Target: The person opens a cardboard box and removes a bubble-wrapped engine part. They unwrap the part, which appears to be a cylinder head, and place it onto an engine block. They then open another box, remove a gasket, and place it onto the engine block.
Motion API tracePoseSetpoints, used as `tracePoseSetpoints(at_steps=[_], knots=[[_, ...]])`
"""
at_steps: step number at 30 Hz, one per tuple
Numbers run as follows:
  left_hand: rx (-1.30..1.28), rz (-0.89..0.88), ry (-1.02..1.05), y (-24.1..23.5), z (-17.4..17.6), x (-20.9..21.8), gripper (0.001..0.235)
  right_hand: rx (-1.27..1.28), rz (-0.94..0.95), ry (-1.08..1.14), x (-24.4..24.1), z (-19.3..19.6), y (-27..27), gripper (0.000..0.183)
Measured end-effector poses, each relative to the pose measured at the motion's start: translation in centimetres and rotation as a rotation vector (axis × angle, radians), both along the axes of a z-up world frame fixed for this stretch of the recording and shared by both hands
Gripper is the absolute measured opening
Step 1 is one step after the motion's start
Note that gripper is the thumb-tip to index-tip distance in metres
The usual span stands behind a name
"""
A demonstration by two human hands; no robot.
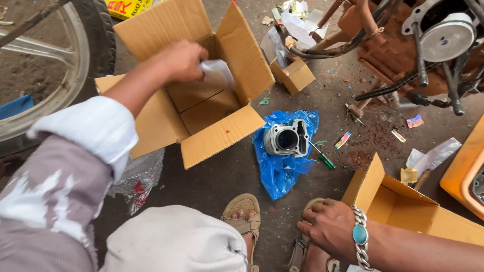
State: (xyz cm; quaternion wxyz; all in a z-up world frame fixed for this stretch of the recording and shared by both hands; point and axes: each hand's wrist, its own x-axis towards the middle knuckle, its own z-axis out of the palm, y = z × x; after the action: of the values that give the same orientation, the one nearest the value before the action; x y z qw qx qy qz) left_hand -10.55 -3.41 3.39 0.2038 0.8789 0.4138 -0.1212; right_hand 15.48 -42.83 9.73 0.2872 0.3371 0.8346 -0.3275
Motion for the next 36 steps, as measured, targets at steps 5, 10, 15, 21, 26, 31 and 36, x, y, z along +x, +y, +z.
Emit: tracePoseSetpoints(at_steps=[5,10,15,21,26,31,36], knots=[[0.591,-0.180,-0.428,-5.7,9.7,-4.1,0.011,-0.104,-0.543,0.193,-5.6,-1.1,4.9,0.053],[1.094,-0.399,-0.554,-14.5,11.5,-7.2,0.005,-0.901,-1.911,0.840,-9.8,-3.5,13.0,0.066],[1.259,-0.303,-0.625,-22.0,7.7,-9.9,0.012,-0.286,-1.948,1.350,-11.1,-12.3,17.2,0.052],[1.120,-0.289,-0.616,-25.2,0.8,-10.7,0.013,-0.113,-2.140,1.283,-9.8,-7.0,23.9,0.031],[0.943,-0.372,-0.640,-24.5,-4.3,-9.0,0.008,0.023,-2.057,1.435,-6.1,-9.2,28.6,0.041],[0.723,-0.572,-0.596,-18.9,-12.6,-8.0,0.026,-0.167,-2.114,1.296,-4.8,-3.2,27.1,0.061],[0.601,-0.263,-0.407,-14.4,-13.7,-8.4,0.051,0.017,-1.478,0.756,-3.1,-5.5,22.5,0.058]])
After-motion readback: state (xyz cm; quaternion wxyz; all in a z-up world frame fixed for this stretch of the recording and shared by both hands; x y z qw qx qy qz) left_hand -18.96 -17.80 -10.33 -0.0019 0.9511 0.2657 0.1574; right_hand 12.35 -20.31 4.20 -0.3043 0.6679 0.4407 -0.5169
